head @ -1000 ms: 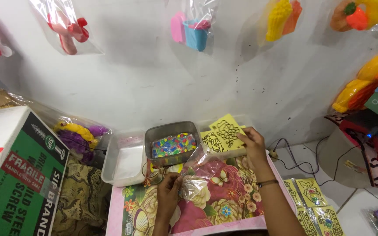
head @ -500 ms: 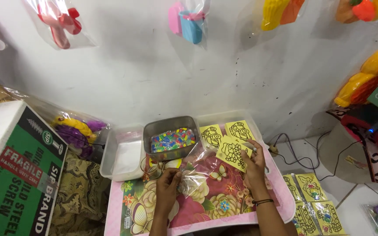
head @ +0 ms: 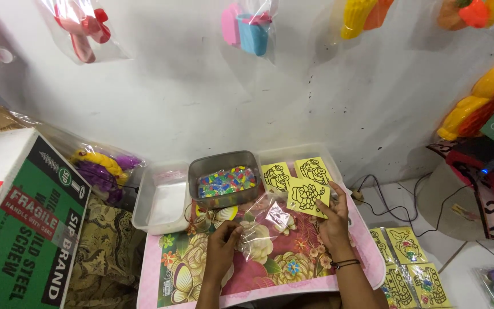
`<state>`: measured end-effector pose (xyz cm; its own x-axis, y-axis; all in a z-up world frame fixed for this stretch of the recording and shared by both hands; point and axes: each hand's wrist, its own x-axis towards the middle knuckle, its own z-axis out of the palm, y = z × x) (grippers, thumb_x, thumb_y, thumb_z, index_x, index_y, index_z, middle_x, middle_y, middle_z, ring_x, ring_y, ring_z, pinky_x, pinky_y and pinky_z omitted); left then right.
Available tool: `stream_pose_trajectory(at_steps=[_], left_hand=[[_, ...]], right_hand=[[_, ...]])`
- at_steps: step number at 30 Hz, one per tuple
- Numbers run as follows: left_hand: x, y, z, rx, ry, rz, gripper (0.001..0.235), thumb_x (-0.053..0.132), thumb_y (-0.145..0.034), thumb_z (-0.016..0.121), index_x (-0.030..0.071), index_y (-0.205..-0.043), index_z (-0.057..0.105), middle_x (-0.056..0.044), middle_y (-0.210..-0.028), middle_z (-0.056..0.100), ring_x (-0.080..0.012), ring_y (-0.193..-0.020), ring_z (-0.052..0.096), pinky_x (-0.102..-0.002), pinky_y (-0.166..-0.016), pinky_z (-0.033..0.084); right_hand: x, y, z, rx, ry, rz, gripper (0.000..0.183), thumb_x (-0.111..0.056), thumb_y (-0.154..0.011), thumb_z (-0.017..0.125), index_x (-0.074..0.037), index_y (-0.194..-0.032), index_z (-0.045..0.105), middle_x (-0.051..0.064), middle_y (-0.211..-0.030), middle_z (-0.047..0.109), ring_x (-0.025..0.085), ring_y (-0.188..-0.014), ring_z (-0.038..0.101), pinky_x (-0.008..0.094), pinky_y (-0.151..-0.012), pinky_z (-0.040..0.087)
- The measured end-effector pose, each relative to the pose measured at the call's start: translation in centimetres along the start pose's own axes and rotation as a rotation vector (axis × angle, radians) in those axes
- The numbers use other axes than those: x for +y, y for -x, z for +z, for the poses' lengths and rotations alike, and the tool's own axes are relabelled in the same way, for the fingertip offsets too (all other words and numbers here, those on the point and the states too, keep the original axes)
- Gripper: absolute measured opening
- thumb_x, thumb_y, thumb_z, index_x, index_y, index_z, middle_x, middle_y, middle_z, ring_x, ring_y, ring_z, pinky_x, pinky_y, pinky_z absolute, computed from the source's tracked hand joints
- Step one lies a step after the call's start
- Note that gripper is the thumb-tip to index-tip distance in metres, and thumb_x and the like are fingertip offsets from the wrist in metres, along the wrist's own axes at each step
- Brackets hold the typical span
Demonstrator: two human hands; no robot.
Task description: The person sits on the floor and packs small plastic beads into clear plastic bags. They place a yellow card with a black line drawing into each bag, seal it, and set it aside. The person repeats this process with different card designs, including a fish and a bunch of grapes.
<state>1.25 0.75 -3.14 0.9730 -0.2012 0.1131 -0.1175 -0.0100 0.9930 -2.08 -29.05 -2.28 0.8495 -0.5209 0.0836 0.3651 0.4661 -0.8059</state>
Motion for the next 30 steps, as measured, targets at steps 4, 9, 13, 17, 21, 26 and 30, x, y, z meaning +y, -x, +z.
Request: stream_pose_trajectory(at_steps=[4, 9, 13, 17, 21, 26, 30], left_hand=[[-0.6, -0.1, 0.1, -0.020, 0.089, -0.020, 0.009, 0.008, -0.094, 0.071, 0.001, -0.093, 0.076, -0.004, -0.072, 0.068, -0.0122, -0.062, 0.054, -0.028, -0.059, 0.046], [0.3, 0.1, 0.2, -0.026, 0.008, -0.015, 0.009, 0.010, -0.093, 0.071, 0.002, -0.092, 0.076, -0.002, -0.065, 0.062, -0.0114, -0.059, 0.051, -0.027, -0.056, 0.042], [0.4, 0.1, 0.2, -0.026, -0.007, -0.014, 0.011, 0.014, -0.093, 0.073, 0.004, -0.091, 0.076, 0.000, -0.067, 0.062, -0.0100, -0.061, 0.049, -0.027, -0.058, 0.040], [1.3, 0.4, 0.3, -0.045, 0.010, -0.027, 0.011, 0.013, -0.092, 0.073, 0.002, -0.091, 0.075, -0.002, -0.066, 0.063, -0.0113, -0.059, 0.050, -0.027, -0.056, 0.043], [1.5, 0.4, 0.3, -0.057, -0.041, -0.022, 0.009, 0.012, -0.090, 0.075, 0.002, -0.091, 0.075, -0.003, -0.068, 0.065, -0.0121, -0.061, 0.053, -0.027, -0.057, 0.046], [2.5, 0.7, 0.5, -0.069, -0.100, -0.032, 0.013, 0.015, -0.087, 0.078, 0.003, -0.091, 0.077, -0.003, -0.071, 0.068, -0.0120, -0.063, 0.056, -0.027, -0.060, 0.047], [2.4, 0.6, 0.5, -0.077, -0.104, -0.067, 0.008, 0.008, -0.086, 0.077, 0.003, -0.093, 0.077, -0.003, -0.072, 0.071, -0.0117, -0.064, 0.057, -0.027, -0.063, 0.048]], right_hand=[[0.3, -0.2, -0.3, -0.008, -0.007, 0.010, 0.073, 0.009, -0.085, 0.061, -0.020, -0.150, 0.044, 0.012, -0.110, 0.063, 0.012, -0.071, 0.058, 0.020, -0.048, 0.047], [0.4, 0.1, -0.2, -0.047, -0.016, -0.029, 0.075, 0.009, -0.083, 0.063, -0.018, -0.150, 0.040, 0.011, -0.101, 0.066, 0.009, -0.068, 0.057, 0.018, -0.048, 0.045], [0.4, 0.1, 0.1, -0.070, 0.052, -0.053, 0.075, 0.015, -0.081, 0.060, -0.013, -0.148, 0.041, 0.020, -0.109, 0.068, 0.015, -0.073, 0.065, 0.020, -0.051, 0.052], [0.8, 0.1, 0.1, -0.149, 0.128, -0.029, 0.079, 0.019, -0.079, 0.059, -0.007, -0.151, 0.040, 0.024, -0.114, 0.066, 0.022, -0.087, 0.065, 0.026, -0.074, 0.053], [1.3, 0.0, -0.2, -0.207, 0.177, -0.030, 0.074, 0.016, -0.081, 0.061, -0.007, -0.148, 0.042, 0.024, -0.107, 0.071, 0.019, -0.079, 0.067, 0.023, -0.064, 0.053], [0.6, 0.4, 0.6, -0.210, 0.238, -0.009, 0.068, 0.012, -0.084, 0.060, -0.007, -0.147, 0.044, 0.024, -0.109, 0.070, 0.020, -0.078, 0.067, 0.025, -0.064, 0.054], [-0.1, 0.9, 1.7, -0.241, 0.331, -0.015, 0.075, 0.003, -0.081, 0.070, -0.006, -0.149, 0.040, 0.027, -0.113, 0.069, 0.025, -0.085, 0.069, 0.028, -0.069, 0.058]])
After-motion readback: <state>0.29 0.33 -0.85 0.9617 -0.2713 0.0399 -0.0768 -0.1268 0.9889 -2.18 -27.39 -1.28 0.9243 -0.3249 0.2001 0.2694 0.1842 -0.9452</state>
